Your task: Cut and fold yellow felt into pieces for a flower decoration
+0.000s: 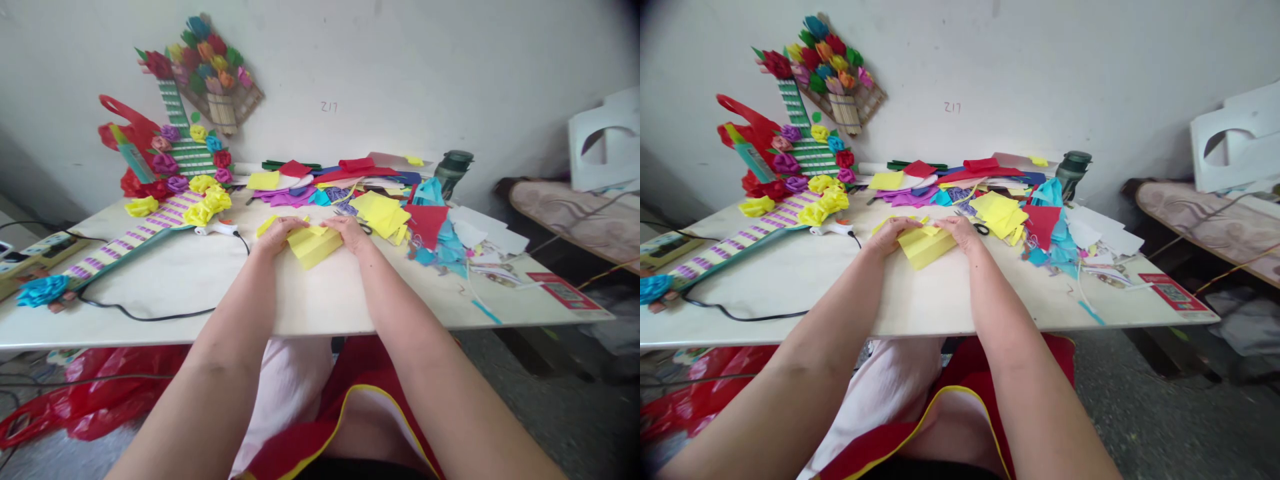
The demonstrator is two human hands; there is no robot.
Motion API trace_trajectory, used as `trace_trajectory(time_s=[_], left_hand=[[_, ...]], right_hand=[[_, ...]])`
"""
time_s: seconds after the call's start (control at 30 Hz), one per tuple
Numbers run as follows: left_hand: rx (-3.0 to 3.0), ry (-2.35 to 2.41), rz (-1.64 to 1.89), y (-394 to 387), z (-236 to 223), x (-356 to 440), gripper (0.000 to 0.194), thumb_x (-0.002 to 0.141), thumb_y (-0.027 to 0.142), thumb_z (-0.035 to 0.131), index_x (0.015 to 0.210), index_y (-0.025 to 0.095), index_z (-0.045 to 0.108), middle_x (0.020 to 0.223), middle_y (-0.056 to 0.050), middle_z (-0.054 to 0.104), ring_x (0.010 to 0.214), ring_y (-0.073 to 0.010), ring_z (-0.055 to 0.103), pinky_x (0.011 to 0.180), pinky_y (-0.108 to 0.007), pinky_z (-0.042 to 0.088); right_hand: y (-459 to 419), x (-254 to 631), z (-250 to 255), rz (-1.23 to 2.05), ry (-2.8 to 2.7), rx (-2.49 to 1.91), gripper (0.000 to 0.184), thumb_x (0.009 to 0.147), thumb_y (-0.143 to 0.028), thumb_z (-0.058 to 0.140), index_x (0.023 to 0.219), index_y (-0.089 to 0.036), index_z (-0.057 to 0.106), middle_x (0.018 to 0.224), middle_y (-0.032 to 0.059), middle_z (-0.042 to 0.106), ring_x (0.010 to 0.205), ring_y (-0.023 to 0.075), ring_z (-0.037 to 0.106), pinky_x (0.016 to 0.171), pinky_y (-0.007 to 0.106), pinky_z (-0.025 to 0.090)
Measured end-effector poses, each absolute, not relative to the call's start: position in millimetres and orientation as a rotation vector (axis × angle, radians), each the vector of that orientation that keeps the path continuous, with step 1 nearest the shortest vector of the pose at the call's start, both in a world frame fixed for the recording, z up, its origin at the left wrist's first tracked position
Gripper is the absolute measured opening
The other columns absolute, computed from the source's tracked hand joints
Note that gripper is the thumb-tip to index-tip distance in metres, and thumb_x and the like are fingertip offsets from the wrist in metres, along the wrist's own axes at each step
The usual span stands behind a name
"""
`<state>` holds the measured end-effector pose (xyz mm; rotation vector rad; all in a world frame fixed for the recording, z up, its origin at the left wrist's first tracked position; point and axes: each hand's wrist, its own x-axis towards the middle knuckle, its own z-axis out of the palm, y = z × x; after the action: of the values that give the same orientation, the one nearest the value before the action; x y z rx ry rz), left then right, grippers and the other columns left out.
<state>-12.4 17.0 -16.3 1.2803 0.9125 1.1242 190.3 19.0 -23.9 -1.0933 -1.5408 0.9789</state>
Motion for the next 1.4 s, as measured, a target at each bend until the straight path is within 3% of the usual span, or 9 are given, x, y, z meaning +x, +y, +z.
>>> trace_trajectory(time_s=[0.13, 0.33, 0.57, 0.8, 1.0, 1.17, 1.4], left_hand=[[1.299, 0.933, 1.123, 16.0, -15.9, -13.1, 0.029, 0.051, 0.033, 0.076, 0.074, 0.016, 0.072, 0.073, -0.003, 0.07, 0.068, -0.0177, 0.063, 0.07, -0.03, 0.048], [1.282, 0.89, 1.079, 18.2, -16.2, -14.9, 0.038, 0.051, 0.026, 0.073, 0.088, 0.017, 0.072, 0.074, -0.002, 0.07, 0.066, -0.0165, 0.064, 0.068, -0.03, 0.049], [1.38, 0.926, 1.049, 21.1, -16.8, -14.4, 0.047, 0.058, 0.029, 0.063, 0.101, 0.015, 0.072, 0.078, -0.005, 0.071, 0.07, -0.0191, 0.064, 0.068, -0.03, 0.05], [1.451, 0.874, 1.009, 17.9, -11.4, -16.8, 0.059, 0.057, 0.027, 0.064, 0.115, 0.016, 0.066, 0.086, -0.005, 0.072, 0.073, -0.0189, 0.065, 0.069, -0.03, 0.05], [1.583, 0.884, 1.057, 12.9, -7.3, -16.9, 0.049, 0.056, 0.029, 0.073, 0.103, 0.015, 0.073, 0.095, -0.008, 0.074, 0.084, -0.0219, 0.067, 0.078, -0.032, 0.05], [1.541, 0.982, 1.062, 9.9, -6.7, -15.9, 0.045, 0.058, 0.034, 0.074, 0.098, 0.016, 0.076, 0.083, -0.007, 0.075, 0.075, -0.0216, 0.067, 0.072, -0.032, 0.051], [1.469, 0.917, 1.038, 14.6, -10.6, -17.4, 0.047, 0.058, 0.035, 0.075, 0.101, 0.017, 0.075, 0.084, -0.007, 0.075, 0.075, -0.0213, 0.068, 0.072, -0.031, 0.051]], right_hand=[[16.3, 186.1, -21.7, 1.108, -1.407, -1.108, 0.024, 0.057, -0.03, 0.077, 0.075, -0.017, 0.069, 0.067, -0.001, 0.068, 0.065, 0.0139, 0.061, 0.07, 0.029, 0.048], [12.4, 185.6, -18.3, 1.305, -1.35, -1.068, 0.036, 0.057, -0.023, 0.079, 0.092, -0.017, 0.071, 0.075, 0.0008, 0.071, 0.069, 0.0147, 0.065, 0.072, 0.03, 0.052], [12.2, 186.6, -19.0, 1.333, -1.34, -1.107, 0.023, 0.056, -0.029, 0.08, 0.071, -0.017, 0.068, 0.067, 0.001, 0.069, 0.065, 0.0168, 0.064, 0.067, 0.03, 0.053], [8.1, 182.5, -13.9, 1.302, -1.309, -1.148, 0.017, 0.061, -0.027, 0.076, 0.073, -0.017, 0.067, 0.067, 0.0009, 0.068, 0.063, 0.0163, 0.064, 0.065, 0.028, 0.052], [7.5, 182.7, -13.2, 1.359, -1.301, -1.121, 0.014, 0.063, -0.025, 0.075, 0.071, -0.016, 0.066, 0.065, 0.0015, 0.068, 0.061, 0.0159, 0.063, 0.064, 0.028, 0.052], [5.7, 181.7, -12.4, 1.406, -1.292, -1.109, 0.016, 0.062, -0.025, 0.076, 0.068, -0.016, 0.065, 0.061, 0.0007, 0.067, 0.058, 0.0144, 0.062, 0.062, 0.027, 0.05], [7.1, 182.1, -13.1, 1.355, -1.308, -1.091, 0.023, 0.06, -0.034, 0.077, 0.069, -0.017, 0.065, 0.063, 0.0003, 0.068, 0.057, 0.0137, 0.06, 0.059, 0.026, 0.049]])
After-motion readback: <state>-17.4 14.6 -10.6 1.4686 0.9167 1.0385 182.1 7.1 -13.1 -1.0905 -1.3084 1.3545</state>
